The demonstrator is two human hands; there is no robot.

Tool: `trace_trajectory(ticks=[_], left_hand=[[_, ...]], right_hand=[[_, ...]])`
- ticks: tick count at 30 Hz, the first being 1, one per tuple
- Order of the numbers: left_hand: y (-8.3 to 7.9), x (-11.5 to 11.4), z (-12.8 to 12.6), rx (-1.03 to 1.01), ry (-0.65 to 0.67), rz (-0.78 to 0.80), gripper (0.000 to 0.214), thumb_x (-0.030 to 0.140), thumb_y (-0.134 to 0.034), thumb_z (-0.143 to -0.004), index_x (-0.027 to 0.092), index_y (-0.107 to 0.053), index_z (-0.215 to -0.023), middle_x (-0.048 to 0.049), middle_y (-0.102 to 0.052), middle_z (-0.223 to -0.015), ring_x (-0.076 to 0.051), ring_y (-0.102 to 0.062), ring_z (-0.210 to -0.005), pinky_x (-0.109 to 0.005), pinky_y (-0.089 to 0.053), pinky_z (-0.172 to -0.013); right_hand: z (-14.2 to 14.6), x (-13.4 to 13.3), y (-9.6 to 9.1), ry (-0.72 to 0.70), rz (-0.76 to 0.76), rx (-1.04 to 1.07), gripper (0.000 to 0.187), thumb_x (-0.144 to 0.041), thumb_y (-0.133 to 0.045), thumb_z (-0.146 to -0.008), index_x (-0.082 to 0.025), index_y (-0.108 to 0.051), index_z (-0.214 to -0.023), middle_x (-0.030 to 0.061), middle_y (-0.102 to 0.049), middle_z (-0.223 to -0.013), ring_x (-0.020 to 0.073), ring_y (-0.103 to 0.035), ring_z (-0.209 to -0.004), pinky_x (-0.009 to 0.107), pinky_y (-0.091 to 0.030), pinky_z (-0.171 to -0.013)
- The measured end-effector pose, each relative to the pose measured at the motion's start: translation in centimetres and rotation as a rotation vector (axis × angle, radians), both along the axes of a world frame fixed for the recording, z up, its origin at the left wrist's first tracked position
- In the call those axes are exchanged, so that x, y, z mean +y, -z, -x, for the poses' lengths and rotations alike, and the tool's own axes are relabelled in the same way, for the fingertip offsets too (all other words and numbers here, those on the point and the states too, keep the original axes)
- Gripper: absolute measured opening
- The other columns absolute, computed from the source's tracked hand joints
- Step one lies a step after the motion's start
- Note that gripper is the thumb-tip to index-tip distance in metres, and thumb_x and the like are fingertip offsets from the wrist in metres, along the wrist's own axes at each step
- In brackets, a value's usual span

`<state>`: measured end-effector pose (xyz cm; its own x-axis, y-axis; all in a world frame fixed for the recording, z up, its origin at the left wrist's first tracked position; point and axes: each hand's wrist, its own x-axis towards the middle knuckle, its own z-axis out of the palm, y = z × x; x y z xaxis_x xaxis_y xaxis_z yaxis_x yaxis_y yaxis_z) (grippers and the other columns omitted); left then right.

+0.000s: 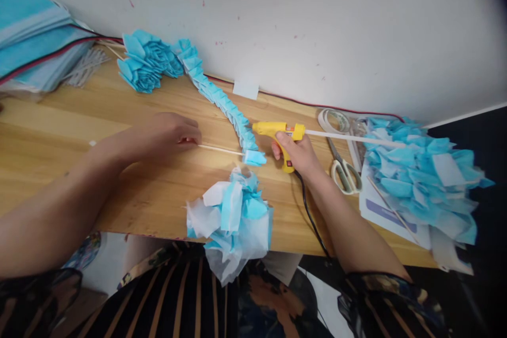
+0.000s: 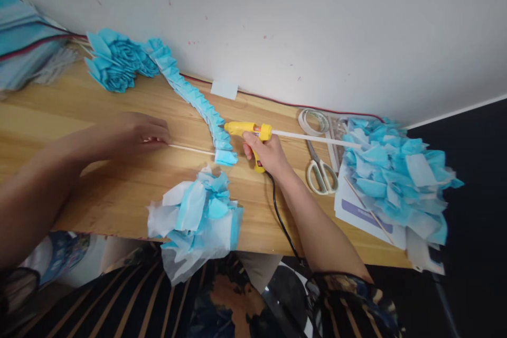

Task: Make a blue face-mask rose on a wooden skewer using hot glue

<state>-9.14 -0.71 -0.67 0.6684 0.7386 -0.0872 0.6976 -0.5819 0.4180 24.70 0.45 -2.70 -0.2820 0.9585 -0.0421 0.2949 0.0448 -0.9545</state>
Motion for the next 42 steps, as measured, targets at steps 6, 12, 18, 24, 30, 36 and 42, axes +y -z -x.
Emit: trace_trajectory(ticks=[6,12,18,24,30,36,42], left_hand=[[0.1,0.0,0.1,-0.015,0.013,-0.004,0.029,0.022,-0.046,-0.101,0.016,-0.071,-0.087,-0.0054,-0.068,-0.09,-0.016,-0.059,-0.081,-0.027,-0.038,-0.074],[0.0,0.0,0.0,-0.009,0.01,-0.003,0.029,0.022,-0.045,-0.101,0.015,-0.07,-0.087,-0.0055,-0.068,-0.09,-0.016,-0.058,-0.08,-0.026,-0.037,-0.074],[0.2,0.1,0.0,-0.021,0.015,-0.011,0.029,0.022,-0.047,-0.101,0.015,-0.072,-0.088,-0.0046,-0.068,-0.089,-0.015,-0.058,-0.079,-0.026,-0.036,-0.073],[-0.1,0.0,0.0,0.003,0.002,-0.006,0.03,0.022,-0.047,-0.101,0.016,-0.074,-0.091,-0.0055,-0.069,-0.091,-0.016,-0.058,-0.079,-0.026,-0.036,-0.073],[0.1,0.1,0.1,-0.007,0.018,-0.018,0.028,0.022,-0.047,-0.101,0.016,-0.073,-0.09,-0.0055,-0.069,-0.091,-0.016,-0.059,-0.08,-0.026,-0.037,-0.074],[-0.2,-0.1,-0.1,-0.014,0.016,0.0,0.029,0.02,-0.046,-0.102,0.015,-0.073,-0.091,-0.0057,-0.069,-0.092,-0.016,-0.06,-0.082,-0.027,-0.038,-0.075],[-0.2,-0.1,-0.1,-0.025,0.019,-0.01,0.029,0.021,-0.046,-0.102,0.016,-0.07,-0.086,-0.0051,-0.068,-0.089,-0.016,-0.059,-0.081,-0.027,-0.039,-0.076]], right_hand=[[-0.6,0.2,0.7,-0.013,-0.007,-0.058,0.061,-0.073,-0.062,-0.088,-0.02,-0.058,-0.058,-0.0014,-0.054,-0.05,0.0095,-0.043,-0.045,0.023,-0.033,-0.042],[-0.2,-0.3,-0.1,-0.013,-0.068,-0.125,0.058,-0.066,-0.061,-0.09,-0.021,-0.059,-0.054,0.0008,-0.058,-0.053,0.011,-0.049,-0.05,0.024,-0.039,-0.046],[-0.3,-0.7,-0.9,-0.005,-0.183,-0.223,0.034,-0.053,-0.071,-0.085,-0.022,-0.074,-0.071,0.0042,-0.074,-0.077,0.0193,-0.067,-0.074,0.03,-0.055,-0.07],[-0.8,-0.2,-0.9,0.062,-0.116,-0.088,0.047,-0.066,-0.066,-0.086,-0.022,-0.073,-0.072,0.0061,-0.075,-0.08,0.0221,-0.069,-0.08,0.033,-0.057,-0.072],[0.3,1.0,-0.9,0.049,-0.01,0.073,0.06,-0.081,-0.063,-0.082,-0.021,-0.068,-0.072,0.005,-0.069,-0.069,0.0183,-0.064,-0.065,0.033,-0.055,-0.068],[1.3,1.5,-1.0,0.015,0.027,0.057,0.063,-0.083,-0.066,-0.078,-0.02,-0.067,-0.068,0.0028,-0.066,-0.063,0.0154,-0.062,-0.061,0.029,-0.053,-0.064],[2.1,1.4,-1.4,-0.003,0.014,0.067,0.064,-0.085,-0.065,-0.077,-0.021,-0.066,-0.071,0.001,-0.064,-0.06,0.0151,-0.06,-0.058,0.029,-0.052,-0.063]])
